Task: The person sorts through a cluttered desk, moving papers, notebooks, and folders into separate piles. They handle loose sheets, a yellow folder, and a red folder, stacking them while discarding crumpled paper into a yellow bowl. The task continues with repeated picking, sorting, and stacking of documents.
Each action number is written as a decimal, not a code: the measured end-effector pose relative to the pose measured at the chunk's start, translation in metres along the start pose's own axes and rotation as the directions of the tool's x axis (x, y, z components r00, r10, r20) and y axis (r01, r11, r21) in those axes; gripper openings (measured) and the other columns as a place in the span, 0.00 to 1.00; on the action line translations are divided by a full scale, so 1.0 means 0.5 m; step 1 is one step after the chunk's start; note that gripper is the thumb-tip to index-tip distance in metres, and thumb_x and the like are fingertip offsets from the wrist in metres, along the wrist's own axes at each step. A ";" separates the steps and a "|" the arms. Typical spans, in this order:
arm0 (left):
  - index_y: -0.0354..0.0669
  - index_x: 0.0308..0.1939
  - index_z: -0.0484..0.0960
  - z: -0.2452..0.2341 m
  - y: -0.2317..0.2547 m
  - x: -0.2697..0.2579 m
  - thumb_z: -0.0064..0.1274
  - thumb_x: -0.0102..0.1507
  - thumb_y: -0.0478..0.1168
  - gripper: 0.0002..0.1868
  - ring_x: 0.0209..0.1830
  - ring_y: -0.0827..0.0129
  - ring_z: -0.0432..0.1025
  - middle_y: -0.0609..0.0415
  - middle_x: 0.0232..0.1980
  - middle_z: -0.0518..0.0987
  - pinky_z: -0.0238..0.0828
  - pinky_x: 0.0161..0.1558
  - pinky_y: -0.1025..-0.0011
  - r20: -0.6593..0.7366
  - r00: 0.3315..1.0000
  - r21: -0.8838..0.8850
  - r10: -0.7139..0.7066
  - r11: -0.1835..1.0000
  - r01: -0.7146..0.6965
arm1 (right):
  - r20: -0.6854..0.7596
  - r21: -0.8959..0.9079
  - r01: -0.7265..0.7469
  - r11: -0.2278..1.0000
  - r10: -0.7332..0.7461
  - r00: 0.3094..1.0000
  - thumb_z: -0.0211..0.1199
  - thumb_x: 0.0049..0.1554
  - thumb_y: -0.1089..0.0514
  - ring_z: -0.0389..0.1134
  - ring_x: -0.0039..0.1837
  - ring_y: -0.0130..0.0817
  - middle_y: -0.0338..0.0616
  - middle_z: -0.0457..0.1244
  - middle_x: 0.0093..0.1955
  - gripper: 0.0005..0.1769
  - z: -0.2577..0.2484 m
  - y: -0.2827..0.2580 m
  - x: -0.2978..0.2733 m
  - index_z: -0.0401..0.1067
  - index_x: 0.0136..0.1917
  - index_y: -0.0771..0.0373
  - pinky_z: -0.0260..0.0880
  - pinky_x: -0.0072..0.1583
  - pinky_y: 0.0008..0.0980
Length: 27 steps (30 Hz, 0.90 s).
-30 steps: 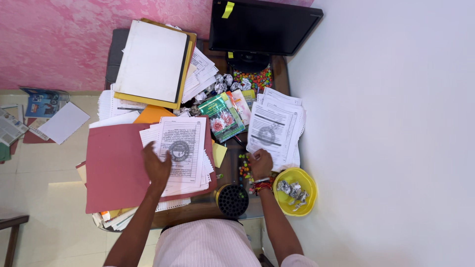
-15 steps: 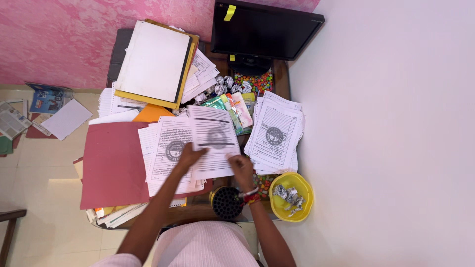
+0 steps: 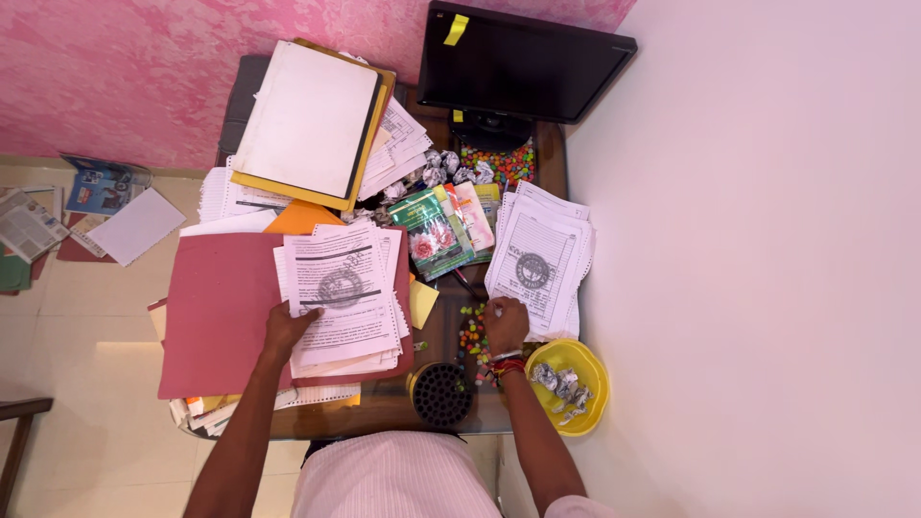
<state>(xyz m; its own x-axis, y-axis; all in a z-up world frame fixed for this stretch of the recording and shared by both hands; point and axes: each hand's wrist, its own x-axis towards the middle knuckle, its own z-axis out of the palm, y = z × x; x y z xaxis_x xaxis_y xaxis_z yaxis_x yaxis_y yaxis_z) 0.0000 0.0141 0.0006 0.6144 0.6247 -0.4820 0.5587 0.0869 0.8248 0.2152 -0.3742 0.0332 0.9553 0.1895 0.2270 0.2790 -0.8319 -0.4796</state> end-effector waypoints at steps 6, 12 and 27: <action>0.25 0.59 0.73 0.016 0.005 -0.021 0.73 0.50 0.47 0.41 0.46 0.45 0.77 0.34 0.48 0.81 0.74 0.47 0.53 -0.382 0.825 0.416 0.417 0.875 -0.250 | 0.136 0.244 -0.073 0.967 0.040 0.990 0.79 0.45 0.53 0.70 0.43 0.44 0.46 0.68 0.37 0.17 -0.071 -0.098 0.009 0.73 0.33 0.63 0.70 0.49 0.40; 0.31 0.57 0.77 0.047 0.064 -0.024 0.66 0.60 0.49 0.29 0.48 0.53 0.77 0.39 0.50 0.81 0.76 0.47 0.58 -0.121 0.913 0.105 0.389 0.920 -0.378 | 0.019 0.542 0.234 0.807 -0.290 0.957 0.70 0.53 0.61 0.74 0.50 0.43 0.48 0.71 0.49 0.09 -0.141 -0.305 -0.016 0.72 0.43 0.65 0.73 0.50 0.36; 0.30 0.49 0.83 0.014 0.051 0.049 0.60 0.61 0.34 0.14 0.35 0.70 0.77 0.46 0.40 0.85 0.75 0.38 0.72 0.294 0.918 -0.102 0.265 0.964 -0.246 | 0.223 0.640 -0.041 0.767 -0.134 0.965 0.71 0.56 0.54 0.74 0.44 0.31 0.42 0.72 0.42 0.10 -0.005 -0.411 -0.186 0.78 0.46 0.62 0.74 0.48 0.30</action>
<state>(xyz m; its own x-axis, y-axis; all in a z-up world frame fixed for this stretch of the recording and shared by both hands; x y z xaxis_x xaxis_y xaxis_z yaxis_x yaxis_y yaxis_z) 0.0332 0.0261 0.0077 0.8762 0.3685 -0.3108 0.3309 0.0090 0.9436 0.0687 -0.2224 0.1127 0.9067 0.4111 0.0945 0.2374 -0.3121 -0.9199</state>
